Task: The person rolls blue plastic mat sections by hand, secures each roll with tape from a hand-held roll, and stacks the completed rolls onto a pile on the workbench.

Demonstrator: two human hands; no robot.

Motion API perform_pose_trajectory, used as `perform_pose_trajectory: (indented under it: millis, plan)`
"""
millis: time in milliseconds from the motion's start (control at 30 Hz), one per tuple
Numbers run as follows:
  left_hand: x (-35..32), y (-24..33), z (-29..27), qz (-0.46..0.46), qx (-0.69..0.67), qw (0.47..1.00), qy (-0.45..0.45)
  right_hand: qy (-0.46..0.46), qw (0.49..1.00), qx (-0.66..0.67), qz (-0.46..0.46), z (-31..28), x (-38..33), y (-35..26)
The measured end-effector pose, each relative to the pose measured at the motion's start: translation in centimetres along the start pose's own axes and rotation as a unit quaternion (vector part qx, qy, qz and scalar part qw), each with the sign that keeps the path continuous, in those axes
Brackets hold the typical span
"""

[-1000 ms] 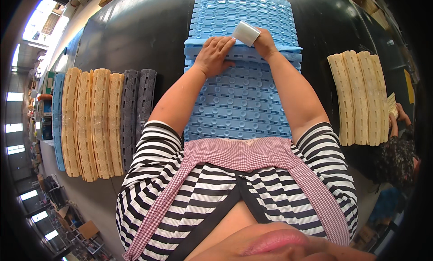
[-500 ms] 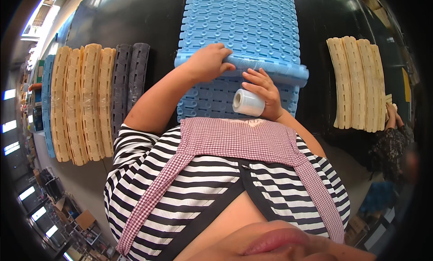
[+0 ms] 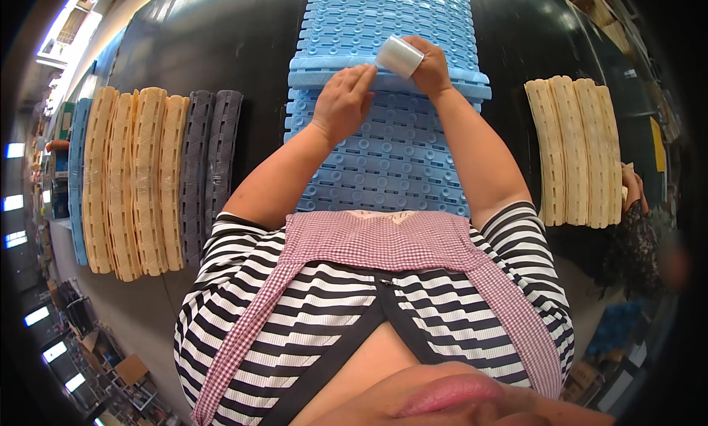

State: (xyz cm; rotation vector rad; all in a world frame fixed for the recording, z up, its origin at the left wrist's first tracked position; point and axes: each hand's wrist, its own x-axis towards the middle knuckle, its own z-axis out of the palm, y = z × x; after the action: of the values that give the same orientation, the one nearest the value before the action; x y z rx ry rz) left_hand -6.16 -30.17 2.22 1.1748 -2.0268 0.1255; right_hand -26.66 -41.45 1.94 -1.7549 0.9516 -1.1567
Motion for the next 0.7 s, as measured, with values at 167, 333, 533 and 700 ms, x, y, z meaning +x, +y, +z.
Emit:
perform_pose_trajectory:
  millis: [167,333,533,700]
  plan:
    - [1.6,-3.7,2.1,0.014,0.104,0.982,-0.159,0.031,0.998,0.062,-0.012,-0.6,3.7,1.1]
    - [8.1,-6.7,2.7,-0.08,0.142,0.947,-0.276,0.027,0.978,-0.089,-0.186,0.7,0.8,0.9]
    - [10.9,-8.8,4.0,-0.069,0.107,0.946,-0.297,0.0,0.949,-0.222,-0.223,1.0,0.5,1.8]
    - [12.7,-10.1,4.8,-0.127,0.108,0.931,-0.326,-0.275,0.832,0.444,0.186,-0.1,-6.1,-4.8]
